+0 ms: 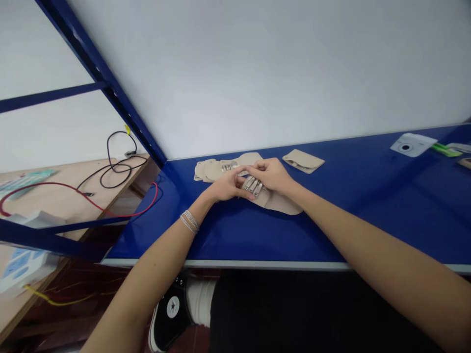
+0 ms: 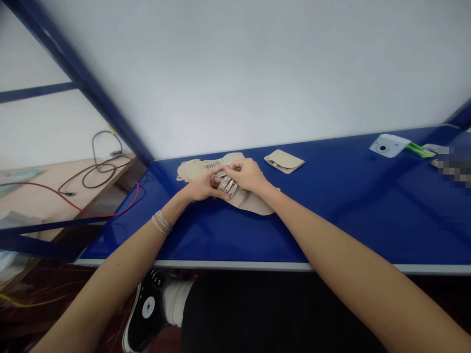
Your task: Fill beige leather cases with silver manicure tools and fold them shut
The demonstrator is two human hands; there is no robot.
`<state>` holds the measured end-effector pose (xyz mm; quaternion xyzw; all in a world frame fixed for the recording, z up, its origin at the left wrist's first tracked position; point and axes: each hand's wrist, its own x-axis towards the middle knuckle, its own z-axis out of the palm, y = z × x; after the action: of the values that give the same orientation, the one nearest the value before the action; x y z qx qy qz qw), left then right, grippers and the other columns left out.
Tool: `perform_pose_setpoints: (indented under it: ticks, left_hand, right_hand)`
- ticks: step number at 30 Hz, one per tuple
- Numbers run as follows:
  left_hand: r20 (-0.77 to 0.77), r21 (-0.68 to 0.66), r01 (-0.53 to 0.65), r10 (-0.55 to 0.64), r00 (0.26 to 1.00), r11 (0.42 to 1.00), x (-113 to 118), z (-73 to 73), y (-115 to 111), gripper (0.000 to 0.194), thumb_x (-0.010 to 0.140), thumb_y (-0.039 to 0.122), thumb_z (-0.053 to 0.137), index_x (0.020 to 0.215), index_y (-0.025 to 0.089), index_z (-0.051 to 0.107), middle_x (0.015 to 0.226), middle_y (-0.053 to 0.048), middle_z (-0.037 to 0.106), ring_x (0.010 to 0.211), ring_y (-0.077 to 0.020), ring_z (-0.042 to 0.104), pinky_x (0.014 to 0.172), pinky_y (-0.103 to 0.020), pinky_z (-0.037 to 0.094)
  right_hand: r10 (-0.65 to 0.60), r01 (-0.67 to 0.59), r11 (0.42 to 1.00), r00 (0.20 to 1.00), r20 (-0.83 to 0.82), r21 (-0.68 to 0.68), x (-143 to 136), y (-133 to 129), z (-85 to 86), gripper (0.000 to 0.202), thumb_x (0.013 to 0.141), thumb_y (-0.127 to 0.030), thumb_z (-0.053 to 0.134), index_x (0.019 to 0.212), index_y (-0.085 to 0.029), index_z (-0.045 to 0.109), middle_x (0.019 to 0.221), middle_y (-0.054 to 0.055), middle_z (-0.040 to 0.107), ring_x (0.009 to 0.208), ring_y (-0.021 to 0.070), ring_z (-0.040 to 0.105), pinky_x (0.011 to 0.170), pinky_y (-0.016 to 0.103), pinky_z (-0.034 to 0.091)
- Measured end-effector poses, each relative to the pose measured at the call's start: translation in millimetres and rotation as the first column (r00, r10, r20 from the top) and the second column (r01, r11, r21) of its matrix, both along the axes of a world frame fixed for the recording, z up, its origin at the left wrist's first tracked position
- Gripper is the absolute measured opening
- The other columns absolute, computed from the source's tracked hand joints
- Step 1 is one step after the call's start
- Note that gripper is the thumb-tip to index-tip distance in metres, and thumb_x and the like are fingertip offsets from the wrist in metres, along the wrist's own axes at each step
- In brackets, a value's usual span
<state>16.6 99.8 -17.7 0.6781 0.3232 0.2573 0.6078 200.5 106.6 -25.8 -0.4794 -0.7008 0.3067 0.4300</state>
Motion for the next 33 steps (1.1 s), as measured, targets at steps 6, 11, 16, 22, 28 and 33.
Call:
perform_pose_setpoints:
  ticks: [6, 11, 16, 22, 28, 33]
  left_hand:
    - [0.019, -0.062, 0.039, -0.038, 0.999, 0.997, -0.8, -0.4, -1.3, 0.106, 0.054, 0.014, 0.087, 0.145, 0.017, 0.034, 0.082, -0.005, 0.073, 0.073, -0.0172, 0.069, 0.073, -0.031, 0.053]
    - [0.020, -0.061, 0.042, -0.040, 0.999, 0.997, -1.3, 0.3, -3.1, 0.102, 0.053, 0.014, 0.087, 0.143, 0.018, 0.038, 0.083, -0.004, 0.073, 0.072, -0.0155, 0.068, 0.075, -0.031, 0.053]
    - [0.013, 0.006, 0.014, -0.014, 1.000, 1.000, 0.1, 0.0, -3.0, 0.086, 0.060, 0.022, 0.086, 0.136, 0.018, 0.046, 0.083, -0.003, 0.070, 0.072, -0.0139, 0.065, 0.072, -0.028, 0.051]
    - [-0.066, 0.127, 0.001, 0.007, 0.998, 0.992, 4.4, 1.5, -4.3, 0.045, 0.072, 0.041, 0.076, 0.105, 0.012, 0.065, 0.067, 0.001, 0.059, 0.053, -0.0064, 0.046, 0.050, -0.021, 0.034]
    - [-0.192, 0.315, 0.044, 0.019, 0.981, 0.948, 2.6, 1.8, -4.2, 0.036, 0.070, 0.043, 0.076, 0.061, 0.012, 0.058, 0.052, 0.007, 0.032, 0.048, -0.0041, 0.026, 0.047, -0.023, 0.019]
    - [-0.169, 0.300, 0.002, 0.050, 0.984, 0.954, 2.1, -0.7, -2.4, 0.046, 0.069, 0.042, 0.077, 0.052, 0.014, 0.045, 0.051, 0.007, 0.029, 0.049, -0.0042, 0.025, 0.048, -0.024, 0.018]
  right_hand:
    - [-0.043, 0.029, 0.996, 0.986, -0.159, -0.089, 7.5, 7.7, -1.7, 0.030, 0.073, -0.044, 0.066, 0.063, -0.015, 0.064, 0.051, -0.002, 0.053, 0.047, 0.0094, 0.044, 0.046, 0.024, 0.034]
    - [-0.027, 0.004, 0.990, 0.986, -0.164, -0.143, 10.5, 7.3, 1.2, 0.029, 0.075, -0.043, 0.065, 0.063, -0.016, 0.063, 0.048, -0.003, 0.051, 0.043, 0.0087, 0.043, 0.044, 0.023, 0.033]
    - [-0.033, 0.019, 0.993, 0.992, -0.120, -0.113, 10.0, 4.2, 4.2, 0.030, 0.076, -0.043, 0.064, 0.063, -0.016, 0.061, 0.050, -0.001, 0.056, 0.045, 0.0100, 0.045, 0.045, 0.024, 0.034]
    - [-0.015, 0.013, 0.996, 1.000, 0.013, 0.086, 4.9, -5.6, 11.1, 0.031, 0.079, -0.041, 0.060, 0.060, -0.016, 0.058, 0.056, 0.001, 0.057, 0.054, 0.0115, 0.047, 0.052, 0.026, 0.035]
    - [0.001, -0.018, 0.973, 0.997, 0.072, 0.228, -5.9, -20.6, 19.3, 0.034, 0.082, -0.041, 0.059, 0.059, -0.017, 0.054, 0.051, -0.001, 0.050, 0.051, 0.0099, 0.040, 0.054, 0.026, 0.032]
    - [0.057, -0.061, 0.989, 0.998, 0.038, 0.135, -4.1, -16.4, 17.3, 0.040, 0.081, -0.053, 0.061, 0.068, -0.016, 0.063, 0.059, 0.002, 0.060, 0.055, 0.0126, 0.050, 0.054, 0.027, 0.036]
